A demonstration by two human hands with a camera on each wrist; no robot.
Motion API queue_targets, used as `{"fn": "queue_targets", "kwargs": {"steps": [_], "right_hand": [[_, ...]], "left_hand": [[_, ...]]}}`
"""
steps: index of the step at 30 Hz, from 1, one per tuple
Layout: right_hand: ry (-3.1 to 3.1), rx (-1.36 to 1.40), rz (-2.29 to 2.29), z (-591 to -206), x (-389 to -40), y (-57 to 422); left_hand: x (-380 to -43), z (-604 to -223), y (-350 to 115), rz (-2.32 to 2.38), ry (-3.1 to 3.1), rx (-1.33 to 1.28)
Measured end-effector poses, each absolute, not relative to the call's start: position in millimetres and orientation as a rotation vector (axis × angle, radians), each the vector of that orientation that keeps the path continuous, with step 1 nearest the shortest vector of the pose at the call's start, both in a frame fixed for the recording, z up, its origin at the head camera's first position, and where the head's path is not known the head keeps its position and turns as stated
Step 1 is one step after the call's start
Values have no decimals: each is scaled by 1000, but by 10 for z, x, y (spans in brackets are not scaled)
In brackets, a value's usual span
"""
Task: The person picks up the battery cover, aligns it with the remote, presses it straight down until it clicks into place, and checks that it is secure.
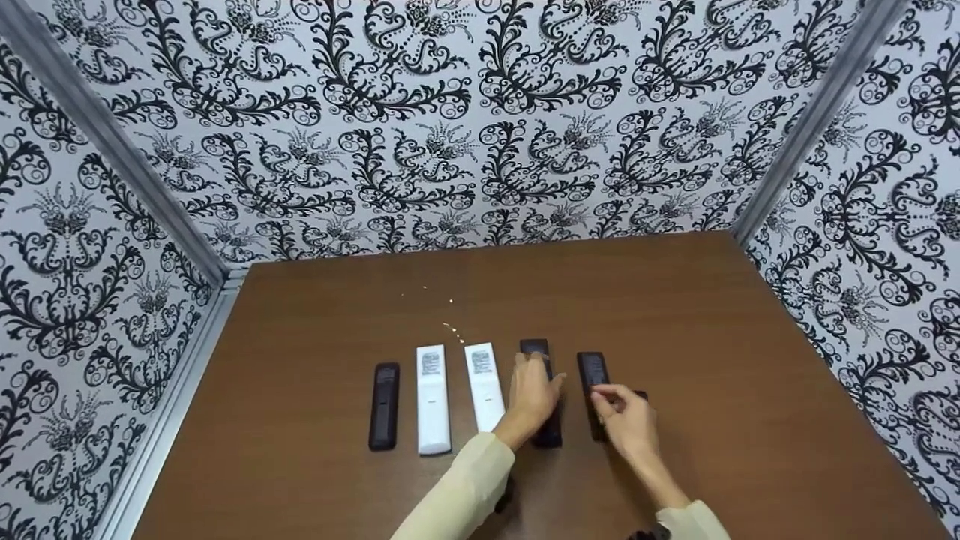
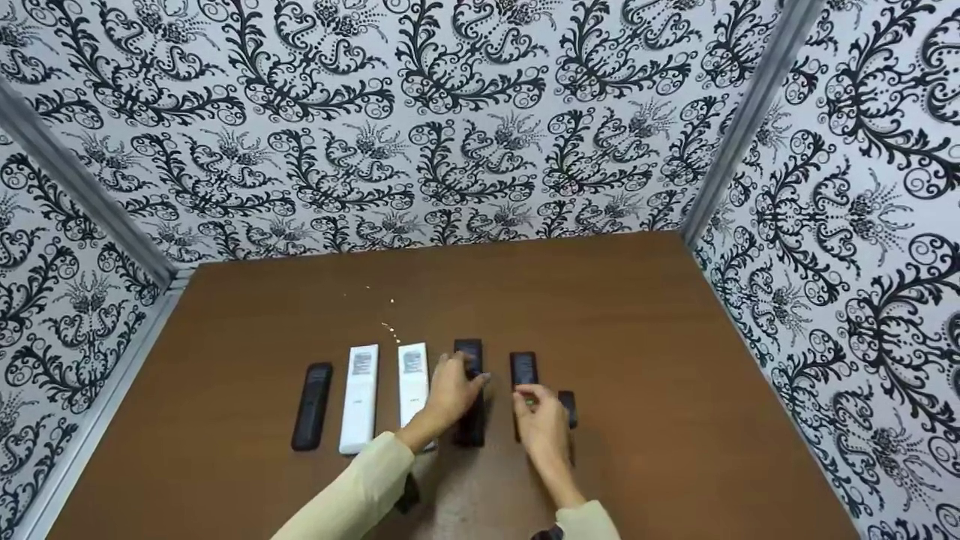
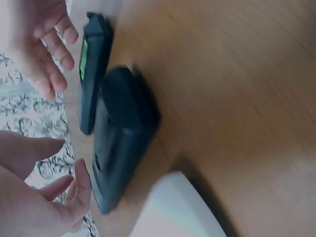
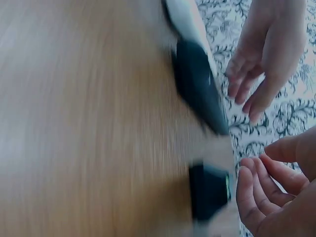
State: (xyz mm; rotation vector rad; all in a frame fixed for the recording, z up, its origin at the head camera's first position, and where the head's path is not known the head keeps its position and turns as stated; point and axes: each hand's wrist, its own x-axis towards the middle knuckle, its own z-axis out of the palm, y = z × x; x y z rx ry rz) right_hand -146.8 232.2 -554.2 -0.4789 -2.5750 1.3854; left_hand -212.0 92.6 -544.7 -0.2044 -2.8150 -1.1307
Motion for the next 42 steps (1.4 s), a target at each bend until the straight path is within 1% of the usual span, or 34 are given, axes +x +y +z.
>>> {"fn": "queue_targets", "kwargs": {"steps": [8, 15, 23, 33, 42], "right_hand": [[-2564, -521, 1255, -5607, -1411, 2705], [-2638, -547, 1186, -5648, -1368, 2877], [-2717, -575, 1200, -5713, -1319, 2982], [-2770, -532, 1170, -5721, -1336, 3021], [-2843, -572, 1133, -5672, -1345, 3029]], "left_hand": [[-2091, -5418, 1150, -1402, -2855, -184], [-2124, -5417, 1380, -1570, -2919, -60], [-2073, -5427, 1571, -1655, -2931, 72], [-2056, -5446, 1751, -1525, -2958, 211], [-2103, -5457, 1785, -1613, -2954, 252]]}}
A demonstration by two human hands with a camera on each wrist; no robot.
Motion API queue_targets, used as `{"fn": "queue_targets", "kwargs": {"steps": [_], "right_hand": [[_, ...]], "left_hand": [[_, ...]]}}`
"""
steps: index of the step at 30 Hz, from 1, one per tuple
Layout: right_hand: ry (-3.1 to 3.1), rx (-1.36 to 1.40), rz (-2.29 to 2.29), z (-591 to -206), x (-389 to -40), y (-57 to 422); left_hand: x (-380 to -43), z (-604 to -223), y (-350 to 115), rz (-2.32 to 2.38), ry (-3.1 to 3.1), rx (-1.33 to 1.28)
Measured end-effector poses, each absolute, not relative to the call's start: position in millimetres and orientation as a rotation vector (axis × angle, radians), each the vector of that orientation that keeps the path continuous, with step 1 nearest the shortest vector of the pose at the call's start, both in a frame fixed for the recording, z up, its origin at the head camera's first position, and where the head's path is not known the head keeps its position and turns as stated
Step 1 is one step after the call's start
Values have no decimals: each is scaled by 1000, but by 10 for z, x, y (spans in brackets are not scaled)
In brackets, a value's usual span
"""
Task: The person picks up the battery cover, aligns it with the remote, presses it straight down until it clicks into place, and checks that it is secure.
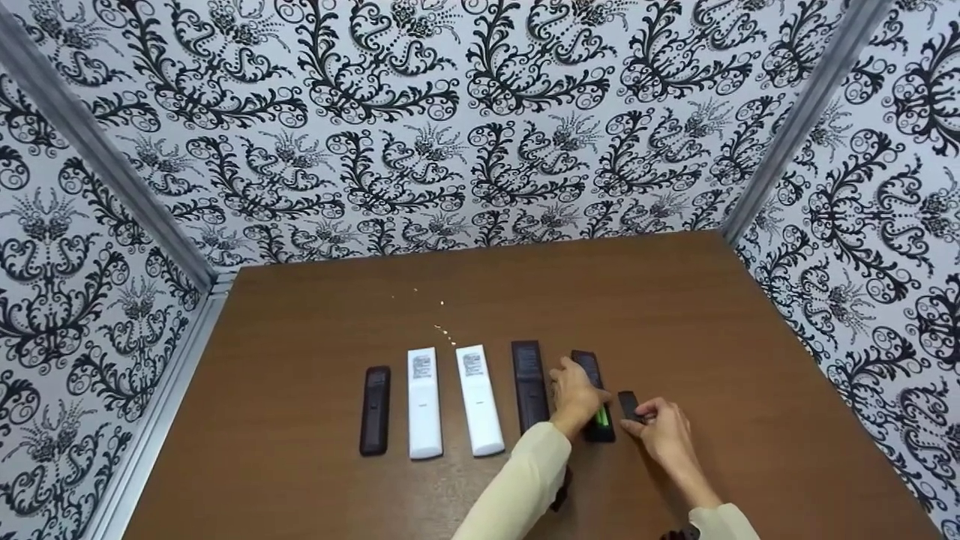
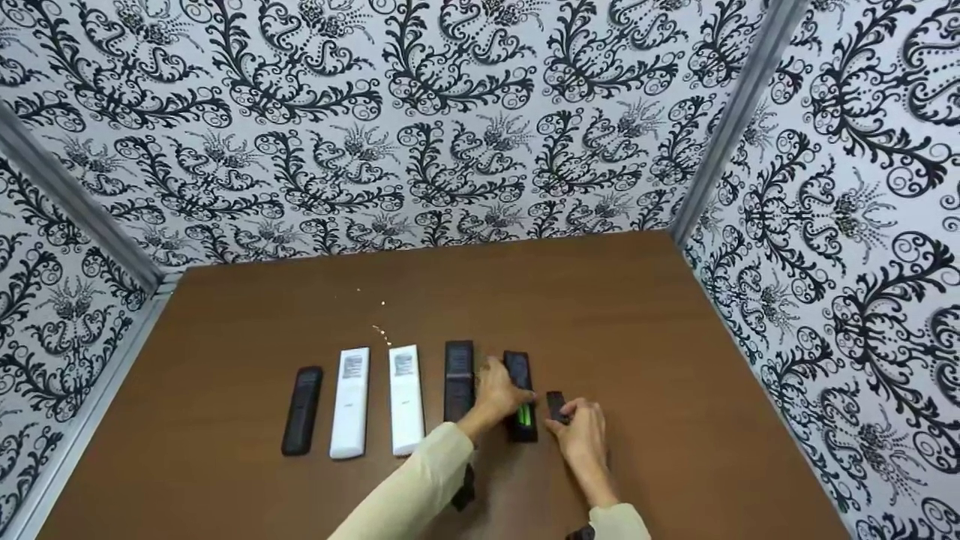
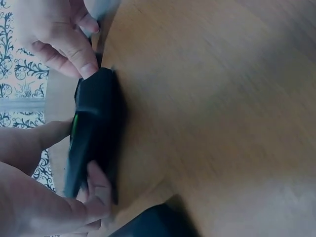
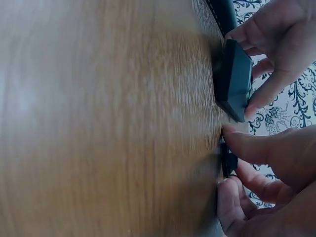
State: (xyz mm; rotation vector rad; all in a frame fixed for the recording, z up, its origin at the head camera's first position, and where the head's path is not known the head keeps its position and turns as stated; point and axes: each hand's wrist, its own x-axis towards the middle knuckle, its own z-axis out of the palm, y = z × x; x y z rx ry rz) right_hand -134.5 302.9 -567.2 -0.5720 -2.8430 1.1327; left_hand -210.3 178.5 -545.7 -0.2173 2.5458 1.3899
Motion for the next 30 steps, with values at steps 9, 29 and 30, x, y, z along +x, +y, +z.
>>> {"fn": "queue_targets", "kwargs": {"steps": [9, 29, 30], "right_hand": [[-2854, -504, 1087, -5690, -1325, 3070], [-2471, -707, 1726, -5652, -1358, 3023], [-2489, -710, 1719, -5653, -1352, 3027]], "left_hand": [[-2158, -5513, 1646, 1420, 2558, -111], [-2292, -5579, 1403, 1530, 2345, -14], [-2285, -5585, 1400, 1547, 2320, -11]]}}
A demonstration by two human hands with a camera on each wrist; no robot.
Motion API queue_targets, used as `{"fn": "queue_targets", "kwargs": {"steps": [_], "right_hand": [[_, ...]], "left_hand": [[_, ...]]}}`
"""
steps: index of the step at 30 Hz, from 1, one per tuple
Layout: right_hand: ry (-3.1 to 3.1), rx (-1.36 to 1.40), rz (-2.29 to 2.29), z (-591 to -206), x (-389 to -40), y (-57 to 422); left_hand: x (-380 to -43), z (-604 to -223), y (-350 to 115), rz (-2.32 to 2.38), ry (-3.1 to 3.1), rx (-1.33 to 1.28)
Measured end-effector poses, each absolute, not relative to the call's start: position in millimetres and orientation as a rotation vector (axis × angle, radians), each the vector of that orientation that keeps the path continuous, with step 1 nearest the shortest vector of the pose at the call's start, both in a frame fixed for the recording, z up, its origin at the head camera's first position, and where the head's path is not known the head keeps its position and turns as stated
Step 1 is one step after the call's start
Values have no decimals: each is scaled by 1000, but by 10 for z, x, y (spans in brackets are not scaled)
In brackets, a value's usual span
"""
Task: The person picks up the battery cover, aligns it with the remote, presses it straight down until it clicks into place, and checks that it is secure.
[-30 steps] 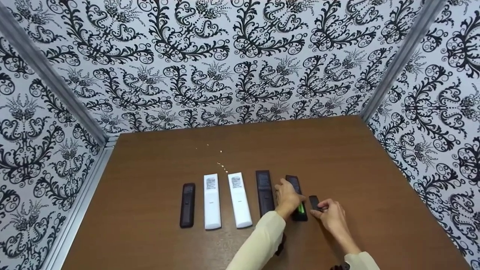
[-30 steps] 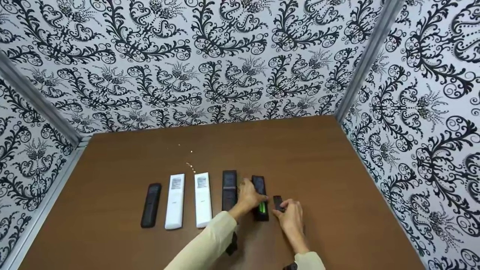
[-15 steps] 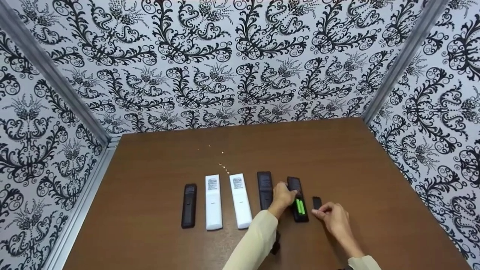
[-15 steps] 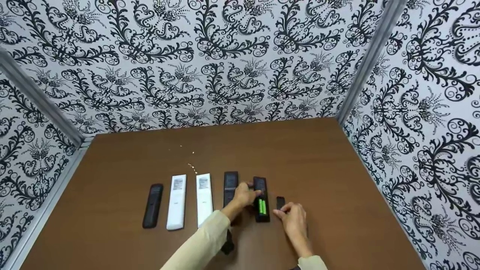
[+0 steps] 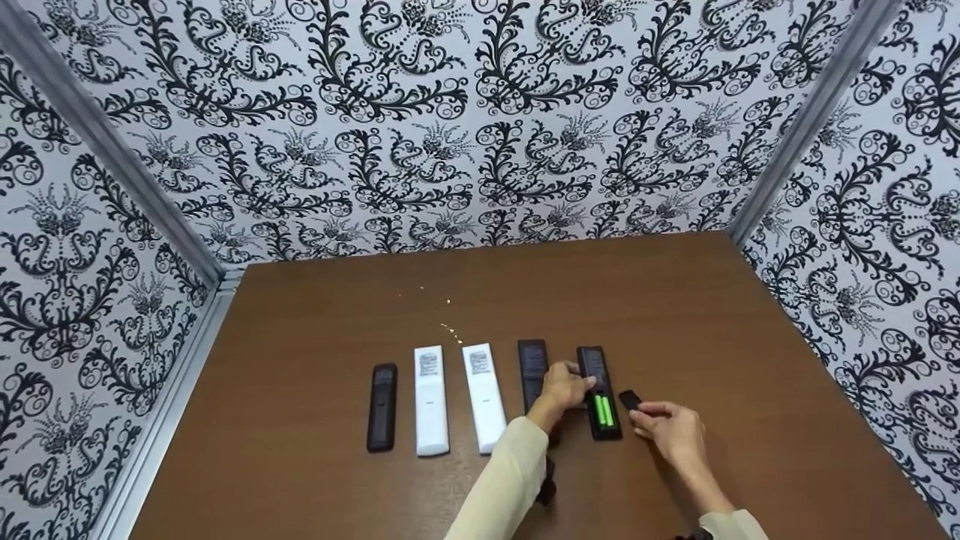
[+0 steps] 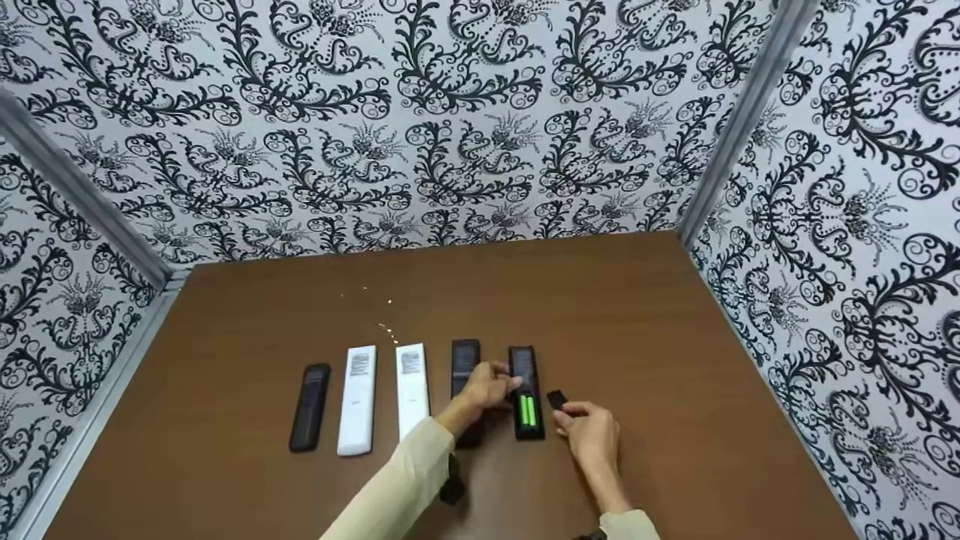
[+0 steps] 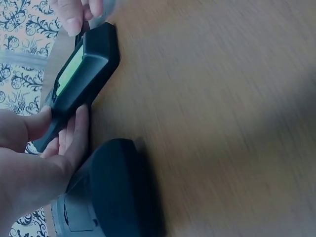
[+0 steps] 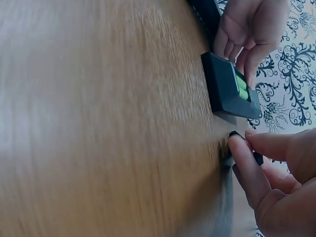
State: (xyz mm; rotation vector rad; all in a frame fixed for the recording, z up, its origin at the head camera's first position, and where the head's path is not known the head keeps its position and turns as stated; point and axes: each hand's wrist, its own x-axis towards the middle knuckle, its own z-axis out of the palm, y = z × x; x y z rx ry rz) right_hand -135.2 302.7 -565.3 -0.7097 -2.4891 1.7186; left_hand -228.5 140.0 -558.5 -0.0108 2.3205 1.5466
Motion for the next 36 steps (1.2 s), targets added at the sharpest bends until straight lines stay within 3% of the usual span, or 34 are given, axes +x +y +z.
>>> {"fn": "queue_targets", "kwargs": {"steps": [5, 13, 36], "right_hand": [[-2665, -698, 1517, -5604, -1329, 3016], [-2701, -379, 1038, -5635, -1331, 2944], [-2390, -29, 790, -5591, -1424, 2921]], "left_hand": [[-2262, -5576, 1382, 1635, 2210, -6], [-2235, -5594, 1381, 1652, 2203, -5], [-2245, -5606, 1381, 1621, 2267, 24]]}}
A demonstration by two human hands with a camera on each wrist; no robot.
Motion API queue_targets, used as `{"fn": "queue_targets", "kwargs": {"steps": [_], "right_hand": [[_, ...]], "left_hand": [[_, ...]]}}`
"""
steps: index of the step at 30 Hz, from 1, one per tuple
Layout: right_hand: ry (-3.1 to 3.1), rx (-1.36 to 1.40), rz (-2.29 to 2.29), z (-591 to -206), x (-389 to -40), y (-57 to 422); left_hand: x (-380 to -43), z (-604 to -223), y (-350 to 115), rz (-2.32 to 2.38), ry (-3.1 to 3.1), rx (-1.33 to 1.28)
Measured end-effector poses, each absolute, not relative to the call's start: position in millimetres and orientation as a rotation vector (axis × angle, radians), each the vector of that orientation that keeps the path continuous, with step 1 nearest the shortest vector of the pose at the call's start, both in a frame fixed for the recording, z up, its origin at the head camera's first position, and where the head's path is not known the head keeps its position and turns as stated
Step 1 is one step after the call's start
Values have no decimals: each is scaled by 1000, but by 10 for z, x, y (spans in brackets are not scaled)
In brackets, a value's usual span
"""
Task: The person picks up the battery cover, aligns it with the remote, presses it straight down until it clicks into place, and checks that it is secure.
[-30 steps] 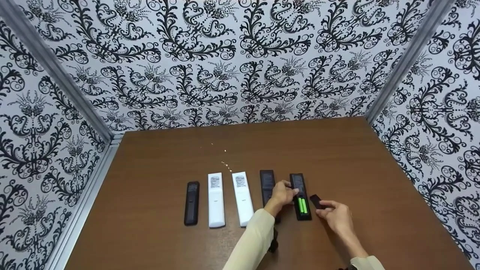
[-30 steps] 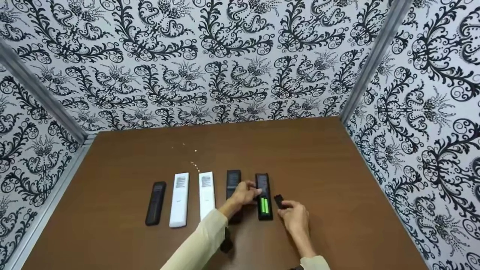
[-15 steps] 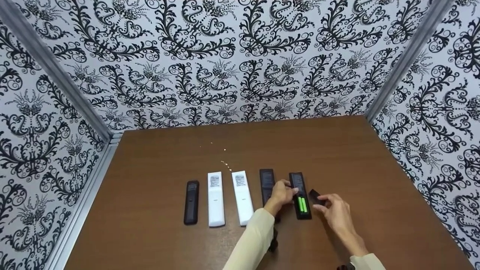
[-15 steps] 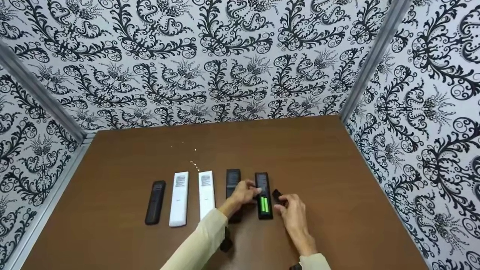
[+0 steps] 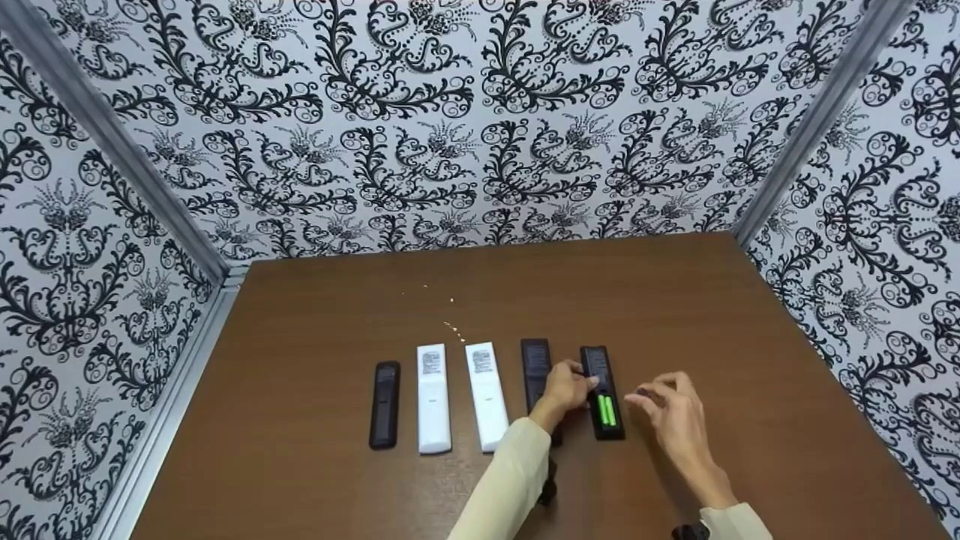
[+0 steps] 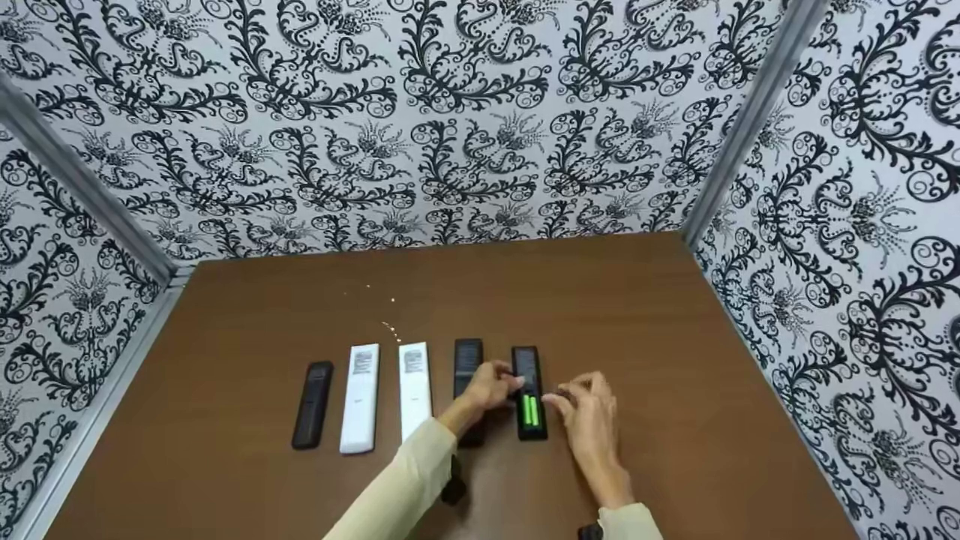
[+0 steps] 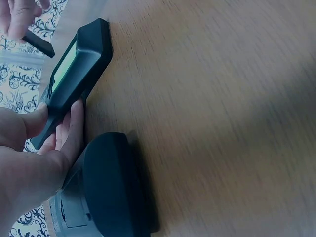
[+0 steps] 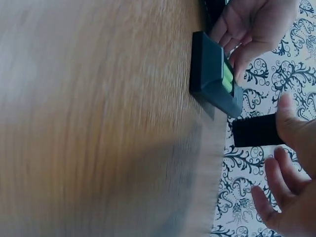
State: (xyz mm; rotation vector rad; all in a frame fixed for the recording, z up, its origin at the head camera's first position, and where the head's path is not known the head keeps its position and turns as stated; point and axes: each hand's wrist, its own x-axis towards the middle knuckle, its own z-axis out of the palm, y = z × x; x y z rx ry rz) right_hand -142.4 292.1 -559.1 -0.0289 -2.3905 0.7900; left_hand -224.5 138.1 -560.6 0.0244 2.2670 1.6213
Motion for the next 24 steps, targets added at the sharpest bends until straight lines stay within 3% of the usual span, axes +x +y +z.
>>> {"fn": "queue_targets", "kwargs": {"steps": [24], "right_hand": [[-2515, 60, 1024, -5632, -1586, 2780]], "left_hand": [[-2248, -5616, 1387, 1587, 2331, 34]]}}
